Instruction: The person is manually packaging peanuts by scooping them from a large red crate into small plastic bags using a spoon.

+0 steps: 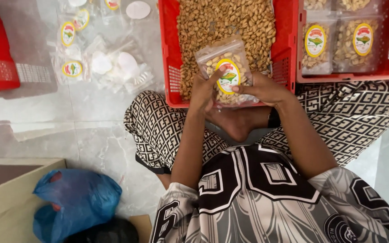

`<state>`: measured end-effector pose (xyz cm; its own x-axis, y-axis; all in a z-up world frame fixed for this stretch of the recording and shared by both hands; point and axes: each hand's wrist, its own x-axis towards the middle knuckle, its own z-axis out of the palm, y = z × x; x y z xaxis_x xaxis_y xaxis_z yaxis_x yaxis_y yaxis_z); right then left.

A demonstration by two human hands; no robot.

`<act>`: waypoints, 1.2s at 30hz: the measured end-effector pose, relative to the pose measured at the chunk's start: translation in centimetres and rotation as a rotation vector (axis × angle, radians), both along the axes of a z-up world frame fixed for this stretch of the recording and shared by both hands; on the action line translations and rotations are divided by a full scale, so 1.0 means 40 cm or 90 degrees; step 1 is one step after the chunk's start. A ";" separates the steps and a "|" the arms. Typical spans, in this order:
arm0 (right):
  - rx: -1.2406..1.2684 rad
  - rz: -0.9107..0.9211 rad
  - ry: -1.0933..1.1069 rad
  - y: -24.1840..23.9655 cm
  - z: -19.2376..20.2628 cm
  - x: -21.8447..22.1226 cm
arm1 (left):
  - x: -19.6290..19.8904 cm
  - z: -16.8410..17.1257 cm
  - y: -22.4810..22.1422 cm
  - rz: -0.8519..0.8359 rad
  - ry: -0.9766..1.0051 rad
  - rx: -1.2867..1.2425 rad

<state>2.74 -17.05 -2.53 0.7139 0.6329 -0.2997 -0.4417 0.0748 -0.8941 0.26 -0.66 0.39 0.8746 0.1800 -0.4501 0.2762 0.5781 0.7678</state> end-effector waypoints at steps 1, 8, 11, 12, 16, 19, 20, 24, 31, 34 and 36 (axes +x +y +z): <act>0.000 0.008 0.000 -0.009 -0.037 0.003 | 0.000 0.010 0.000 0.008 0.000 0.000; -0.025 -0.028 -0.002 0.002 -0.020 -0.018 | -0.006 -0.197 0.045 0.107 -0.015 -0.173; -0.022 -0.089 0.019 -0.013 -0.078 -0.021 | -0.021 -0.219 0.050 -0.003 -0.111 -0.212; -0.016 -0.121 0.027 -0.024 -0.112 -0.021 | -0.025 -0.247 0.051 -0.068 -0.183 -0.202; -0.005 -0.129 0.044 -0.025 -0.084 -0.022 | -0.031 -0.238 0.054 -0.117 -0.238 -0.172; 0.004 -0.135 0.052 -0.012 -0.043 -0.024 | -0.019 -0.244 0.052 -0.122 -0.187 -0.169; 0.000 -0.136 0.056 -0.010 -0.042 -0.024 | -0.017 -0.247 0.049 -0.112 -0.182 -0.167; 0.003 -0.151 0.087 -0.016 -0.062 -0.026 | -0.011 -0.236 0.042 -0.093 -0.172 -0.174; -0.021 -0.205 0.129 -0.036 -0.147 -0.015 | -0.013 -0.262 0.048 -0.022 -0.168 -0.183; -0.012 -0.252 0.140 -0.052 -0.184 -0.012 | -0.011 -0.268 0.056 -0.008 -0.167 -0.197; -0.052 -0.258 0.112 -0.043 -0.160 -0.015 | -0.018 -0.218 0.042 0.006 -0.178 -0.148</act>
